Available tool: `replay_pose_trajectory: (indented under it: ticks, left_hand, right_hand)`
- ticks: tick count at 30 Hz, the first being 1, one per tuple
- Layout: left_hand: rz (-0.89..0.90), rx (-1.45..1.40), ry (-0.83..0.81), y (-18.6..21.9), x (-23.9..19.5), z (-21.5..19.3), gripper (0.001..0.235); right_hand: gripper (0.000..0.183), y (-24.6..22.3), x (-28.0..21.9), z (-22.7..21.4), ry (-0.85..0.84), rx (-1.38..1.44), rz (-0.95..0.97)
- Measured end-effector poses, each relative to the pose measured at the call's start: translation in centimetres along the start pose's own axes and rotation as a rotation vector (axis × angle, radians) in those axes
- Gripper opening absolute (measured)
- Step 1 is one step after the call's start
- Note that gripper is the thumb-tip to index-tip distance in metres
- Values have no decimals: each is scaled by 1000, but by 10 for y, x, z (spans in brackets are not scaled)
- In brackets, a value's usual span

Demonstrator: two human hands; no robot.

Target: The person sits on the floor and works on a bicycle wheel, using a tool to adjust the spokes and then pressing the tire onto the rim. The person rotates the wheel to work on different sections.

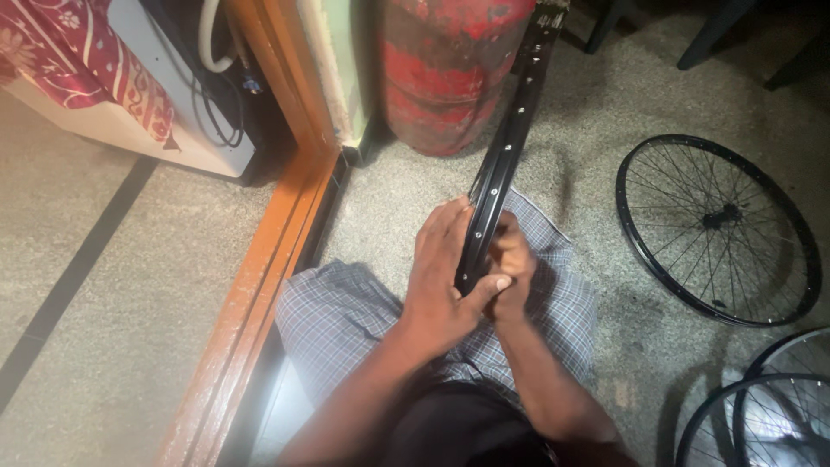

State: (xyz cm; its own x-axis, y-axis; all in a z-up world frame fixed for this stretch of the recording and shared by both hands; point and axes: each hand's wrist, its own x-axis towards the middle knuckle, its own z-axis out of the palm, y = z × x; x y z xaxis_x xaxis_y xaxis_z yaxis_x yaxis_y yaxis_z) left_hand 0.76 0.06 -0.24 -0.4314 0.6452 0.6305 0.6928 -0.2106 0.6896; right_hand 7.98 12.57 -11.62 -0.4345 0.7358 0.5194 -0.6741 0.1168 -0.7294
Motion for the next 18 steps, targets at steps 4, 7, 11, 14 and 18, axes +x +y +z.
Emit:
replay_pose_trajectory:
  ticks: [4,7,11,14,18]
  left_hand:
    - [-9,-28,-19,2,2,-2,78]
    - [-45,16,-31,2,3,-8,79]
    - [-35,35,-20,3,8,-6,80]
    - [-45,38,-23,4,4,-6,80]
    - [-32,50,-11,5,2,-2,82]
  right_hand:
    - [1,0,5,-6,-29,-192,58]
    - [16,2,13,-19,127,-431,402]
    - [16,21,24,-30,-148,-928,1]
    - [28,41,24,-37,37,-397,529]
    - [44,50,19,-44,379,-8,935]
